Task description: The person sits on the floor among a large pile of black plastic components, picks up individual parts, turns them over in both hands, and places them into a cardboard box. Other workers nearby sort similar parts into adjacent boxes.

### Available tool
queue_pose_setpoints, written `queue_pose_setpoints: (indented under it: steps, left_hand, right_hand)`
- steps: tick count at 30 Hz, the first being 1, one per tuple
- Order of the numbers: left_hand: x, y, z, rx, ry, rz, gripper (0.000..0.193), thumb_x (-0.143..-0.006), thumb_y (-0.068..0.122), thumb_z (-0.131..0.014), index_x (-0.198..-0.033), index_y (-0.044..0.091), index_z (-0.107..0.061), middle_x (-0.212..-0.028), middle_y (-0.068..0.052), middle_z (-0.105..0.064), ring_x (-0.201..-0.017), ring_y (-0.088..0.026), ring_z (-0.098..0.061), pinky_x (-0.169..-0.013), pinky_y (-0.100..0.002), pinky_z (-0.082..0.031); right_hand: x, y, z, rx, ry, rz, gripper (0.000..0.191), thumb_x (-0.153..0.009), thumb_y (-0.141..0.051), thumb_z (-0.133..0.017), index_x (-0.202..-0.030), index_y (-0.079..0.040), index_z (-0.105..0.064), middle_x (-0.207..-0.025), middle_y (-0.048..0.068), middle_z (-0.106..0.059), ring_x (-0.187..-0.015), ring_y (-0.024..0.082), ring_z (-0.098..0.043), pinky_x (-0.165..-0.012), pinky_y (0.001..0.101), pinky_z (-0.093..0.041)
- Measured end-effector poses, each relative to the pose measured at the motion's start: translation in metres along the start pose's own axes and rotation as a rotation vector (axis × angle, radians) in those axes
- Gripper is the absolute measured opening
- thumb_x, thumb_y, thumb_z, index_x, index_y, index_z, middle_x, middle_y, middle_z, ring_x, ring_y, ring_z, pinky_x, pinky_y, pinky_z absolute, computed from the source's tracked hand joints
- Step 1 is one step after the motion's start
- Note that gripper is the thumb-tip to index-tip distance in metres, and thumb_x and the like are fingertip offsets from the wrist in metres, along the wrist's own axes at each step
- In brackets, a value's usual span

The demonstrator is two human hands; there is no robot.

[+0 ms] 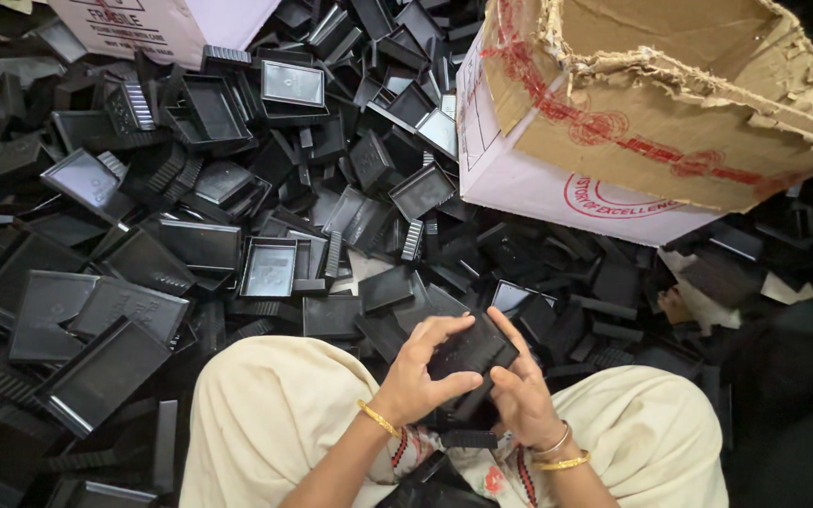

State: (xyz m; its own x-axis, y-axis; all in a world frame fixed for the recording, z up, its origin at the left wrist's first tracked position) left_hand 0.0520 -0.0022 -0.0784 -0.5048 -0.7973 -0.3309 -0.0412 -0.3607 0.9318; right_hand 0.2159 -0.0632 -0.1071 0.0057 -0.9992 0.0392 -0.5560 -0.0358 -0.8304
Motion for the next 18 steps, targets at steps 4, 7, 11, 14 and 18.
queue_pose_setpoints:
  steps: [4, 7, 11, 14, 18]
  left_hand:
    - [0.002, -0.003, -0.003, 0.209, -0.022, 0.019, 0.059, -0.080, 0.027, -0.083, -0.134, 0.009, -0.064, -0.135, -0.011, -0.061, -0.116, -0.026, -0.063, -0.099, -0.035, -0.051]
    - [0.004, -0.001, -0.003, 0.160, -0.030, -0.034, 0.056, -0.084, 0.026, -0.083, -0.134, 0.007, -0.065, -0.134, -0.013, -0.061, -0.124, -0.029, -0.063, -0.106, -0.036, -0.050]
    - [0.005, 0.000, -0.008, -0.007, -0.095, 0.036, 0.058, -0.084, 0.028, -0.083, -0.135, 0.007, -0.063, -0.136, -0.015, -0.058, -0.128, -0.031, -0.061, -0.108, -0.037, -0.049]
    - [0.005, 0.007, -0.014, -0.085, -0.156, 0.010, 0.072, -0.077, 0.025, -0.086, -0.136, 0.000, -0.055, -0.137, -0.024, -0.050, -0.128, -0.037, -0.052, -0.106, -0.042, -0.042]
    - [0.004, 0.022, -0.007, -0.167, 0.058, -0.167, 0.052, -0.087, 0.015, -0.075, -0.132, -0.001, -0.057, -0.126, -0.024, -0.066, -0.116, -0.038, -0.065, -0.099, -0.039, -0.052]
  right_hand:
    - [0.000, -0.003, 0.003, -0.009, -0.008, 0.013, 0.088, -0.088, -0.012, -0.069, -0.162, -0.004, -0.023, -0.150, 0.015, -0.050, -0.132, 0.026, -0.054, -0.110, 0.0410, -0.043]
    - [-0.001, 0.002, 0.009, 0.010, -0.010, 0.003, 0.086, -0.090, -0.011, -0.069, -0.163, -0.006, -0.024, -0.147, 0.014, -0.052, -0.128, 0.025, -0.056, -0.108, 0.0398, -0.044]
    - [-0.003, 0.011, 0.017, 0.023, 0.071, -0.054, 0.076, -0.095, -0.011, -0.064, -0.162, -0.009, -0.029, -0.140, 0.010, -0.057, -0.123, 0.021, -0.058, -0.104, 0.0395, -0.048]
    - [-0.006, 0.015, 0.023, -0.104, 0.165, -0.093, 0.063, -0.098, -0.017, -0.058, -0.157, -0.012, -0.036, -0.133, 0.009, -0.060, -0.115, 0.022, -0.062, -0.098, 0.0443, -0.051]
    - [-0.009, 0.013, 0.035, -0.157, 0.255, -0.086, 0.045, -0.099, -0.024, -0.053, -0.142, -0.013, -0.045, -0.135, 0.012, -0.062, -0.113, 0.023, -0.064, -0.088, 0.0434, -0.051]
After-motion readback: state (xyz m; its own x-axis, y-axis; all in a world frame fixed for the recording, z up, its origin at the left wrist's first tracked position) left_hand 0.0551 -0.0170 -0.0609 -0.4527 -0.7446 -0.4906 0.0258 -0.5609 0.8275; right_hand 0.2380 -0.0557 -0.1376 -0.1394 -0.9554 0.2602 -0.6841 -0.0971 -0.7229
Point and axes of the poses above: each hand's wrist, its own x-axis away from the middle knuckle, its own z-axis out of the back of the hand, y = z × x, the point moved 5 cm from there along -x, towards the middle knuckle
